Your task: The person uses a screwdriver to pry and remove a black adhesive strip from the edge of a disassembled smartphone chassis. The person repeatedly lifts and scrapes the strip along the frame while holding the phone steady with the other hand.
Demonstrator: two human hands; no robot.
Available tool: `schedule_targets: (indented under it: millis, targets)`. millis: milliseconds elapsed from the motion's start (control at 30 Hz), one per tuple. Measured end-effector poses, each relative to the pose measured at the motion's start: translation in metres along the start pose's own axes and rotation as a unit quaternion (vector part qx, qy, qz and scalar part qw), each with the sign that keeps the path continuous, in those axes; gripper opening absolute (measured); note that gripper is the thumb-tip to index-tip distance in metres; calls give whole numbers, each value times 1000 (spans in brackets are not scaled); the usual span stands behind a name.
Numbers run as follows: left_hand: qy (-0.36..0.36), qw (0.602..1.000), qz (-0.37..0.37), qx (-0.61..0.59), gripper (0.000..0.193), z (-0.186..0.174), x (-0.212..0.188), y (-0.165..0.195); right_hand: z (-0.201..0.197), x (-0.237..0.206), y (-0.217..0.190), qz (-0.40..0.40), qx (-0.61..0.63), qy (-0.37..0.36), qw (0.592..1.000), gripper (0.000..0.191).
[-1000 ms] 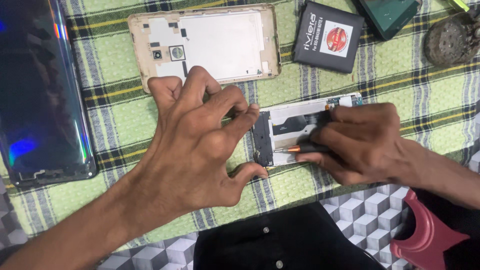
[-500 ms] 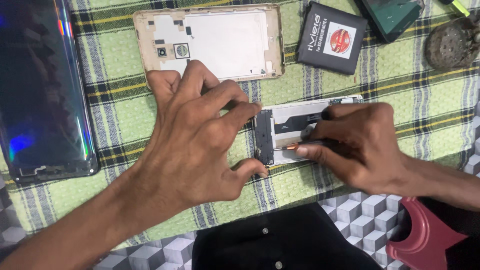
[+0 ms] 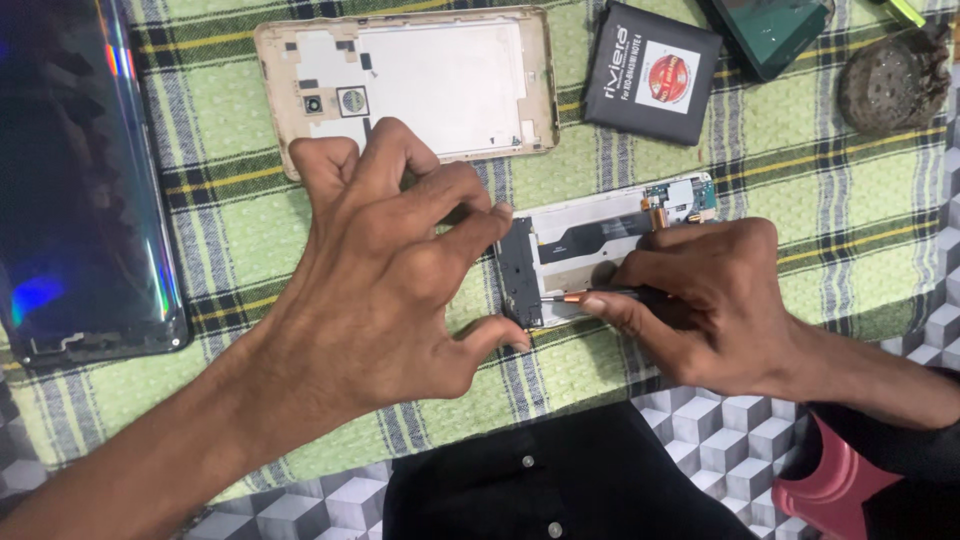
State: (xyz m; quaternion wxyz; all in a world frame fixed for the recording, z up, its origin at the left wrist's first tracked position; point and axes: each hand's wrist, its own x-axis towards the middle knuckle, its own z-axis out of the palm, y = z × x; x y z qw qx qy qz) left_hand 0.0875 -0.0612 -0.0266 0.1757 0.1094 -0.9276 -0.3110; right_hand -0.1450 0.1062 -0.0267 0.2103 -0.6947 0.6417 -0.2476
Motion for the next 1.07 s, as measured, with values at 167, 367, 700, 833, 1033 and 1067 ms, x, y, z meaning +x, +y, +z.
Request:
schedule_targets:
  millis: [167,367,700,833,1033,1067]
  targets:
    - [-9,1000,-7,8,75,0,-3,1,-3,1,-5,65,32,-20,997,21]
    - [-17,1000,-11,7,73,-1,-3,3,-9,6,-5,83,44,-49,994,25]
    - [-25,999,-34,6,74,-2,1,5,1,-1,1,-208,-196,33,958,25]
    - [-34,999,-21,-24,76,-2,1,-3,2,-6,23,-270,-285,-28,919,43]
    - [-28,998,-46,-31,77,1,5,-2,6,-9,31,-379,-343,98,854,18]
    - [-32,998,-45,-23,76,1,3,-3,6,-13,27,-359,-354,83,860,20]
